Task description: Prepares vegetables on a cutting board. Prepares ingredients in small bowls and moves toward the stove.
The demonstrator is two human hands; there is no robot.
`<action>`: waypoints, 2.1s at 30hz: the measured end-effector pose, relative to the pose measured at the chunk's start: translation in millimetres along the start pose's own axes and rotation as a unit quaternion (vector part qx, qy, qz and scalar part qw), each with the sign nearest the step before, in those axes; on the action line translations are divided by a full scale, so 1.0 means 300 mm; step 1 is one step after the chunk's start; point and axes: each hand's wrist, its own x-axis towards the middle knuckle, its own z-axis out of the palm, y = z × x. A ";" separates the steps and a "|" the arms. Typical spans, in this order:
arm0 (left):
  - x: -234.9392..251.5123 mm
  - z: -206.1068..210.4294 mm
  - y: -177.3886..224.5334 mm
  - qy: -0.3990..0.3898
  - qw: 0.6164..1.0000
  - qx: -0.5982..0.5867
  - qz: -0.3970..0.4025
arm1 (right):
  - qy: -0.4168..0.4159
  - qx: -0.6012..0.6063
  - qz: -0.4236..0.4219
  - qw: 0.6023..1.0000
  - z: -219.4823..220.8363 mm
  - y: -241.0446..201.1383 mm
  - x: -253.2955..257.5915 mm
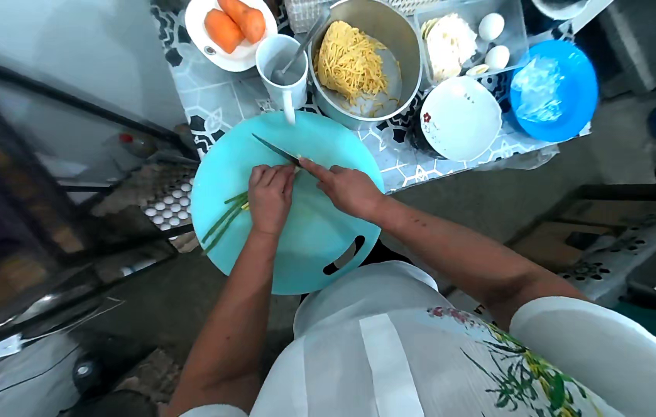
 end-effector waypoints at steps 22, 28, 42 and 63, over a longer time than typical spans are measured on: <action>-0.007 -0.017 -0.015 0.003 1.000 -0.017 -0.024 | 0.012 -0.103 0.012 0.995 0.071 -0.025 -0.077; -0.027 -0.032 -0.019 0.019 0.997 -0.043 -0.057 | 0.007 0.034 -0.002 0.999 0.029 0.008 -0.006; -0.016 -0.015 -0.035 0.019 0.998 -0.032 -0.047 | 0.005 -0.093 -0.012 0.996 -0.001 -0.077 -0.027; -0.071 -0.056 -0.050 0.031 0.998 -0.037 -0.050 | -0.003 -0.125 0.008 0.992 0.096 -0.065 -0.047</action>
